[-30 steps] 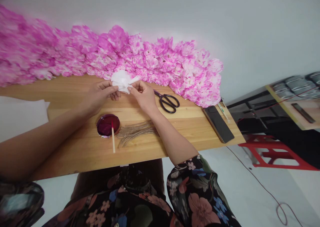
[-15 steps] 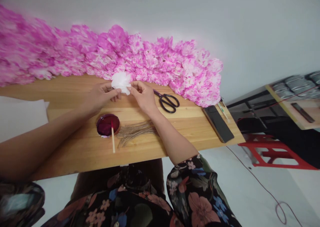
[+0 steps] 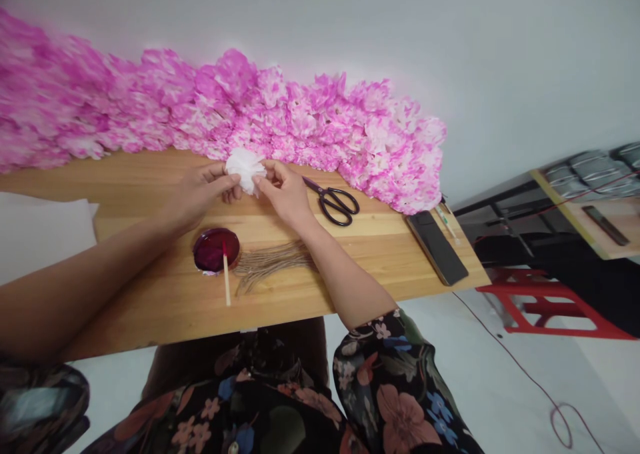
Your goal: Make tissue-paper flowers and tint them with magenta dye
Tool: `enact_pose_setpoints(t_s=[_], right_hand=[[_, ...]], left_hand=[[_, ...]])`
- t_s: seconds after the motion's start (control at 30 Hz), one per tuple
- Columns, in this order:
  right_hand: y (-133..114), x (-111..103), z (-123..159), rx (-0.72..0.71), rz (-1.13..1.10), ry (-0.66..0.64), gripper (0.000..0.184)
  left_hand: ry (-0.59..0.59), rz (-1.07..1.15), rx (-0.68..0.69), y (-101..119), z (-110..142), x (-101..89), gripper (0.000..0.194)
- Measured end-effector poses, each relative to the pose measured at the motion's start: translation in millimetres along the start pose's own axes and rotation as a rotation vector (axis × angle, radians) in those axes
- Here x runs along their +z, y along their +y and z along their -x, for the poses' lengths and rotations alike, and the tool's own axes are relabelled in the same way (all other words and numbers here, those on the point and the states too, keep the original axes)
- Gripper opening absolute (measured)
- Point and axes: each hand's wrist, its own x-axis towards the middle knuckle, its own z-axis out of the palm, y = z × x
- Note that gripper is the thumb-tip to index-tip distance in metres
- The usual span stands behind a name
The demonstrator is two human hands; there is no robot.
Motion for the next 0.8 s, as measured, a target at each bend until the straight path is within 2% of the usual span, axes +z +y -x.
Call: enact_pose_setpoints(t_s=[0.17, 0.37, 0.47, 0.57, 0.63, 0.67, 0.7, 0.77, 0.8], right_hand=[[3.6, -3.3, -3.5, 0.002, 0.057, 0.06, 0.034], [1.0, -6.8, -1.4, 0.04, 0.066, 0.086, 0.037], [-0.2, -10.1, -3.3, 0.011, 0.101, 0.149, 0.039], [-27.5, -10.0, -0.1, -0.029, 0.073, 0.171, 0.036], [-66.7, -7.2, 12.4, -0.051, 0.039, 0.038, 0.031], [-90.5, -5.5, 23.2, -0.08, 0.034, -0.084, 0.026], [-114.6, -3.9, 36.9, -0.105, 0.064, -0.228, 0.021], [-156.6, -2.0, 71.0, -0.147, 0.172, -0.597, 0.014], [-171.4, -2.0, 89.3, -0.238, 0.244, -0.709, 0.014]], left_hand=[[0.034, 0.023, 0.014, -1.0, 0.8, -0.6, 0.032], [0.048, 0.048, 0.007, -1.8, 1.4, 0.9, 0.034], [0.051, 0.037, 0.005, -3.7, 0.7, 1.0, 0.035], [0.037, 0.051, 0.019, -4.9, 1.7, 1.5, 0.033], [0.026, 0.072, 0.038, -4.1, 3.1, 1.9, 0.032], [0.021, 0.086, 0.045, -3.1, 3.8, 1.9, 0.032], [0.015, 0.099, 0.046, -1.8, 4.3, 1.9, 0.031], [0.002, 0.11, 0.029, 1.1, 4.7, 1.5, 0.03], [-0.003, 0.105, 0.02, 2.2, 4.6, 1.2, 0.03]])
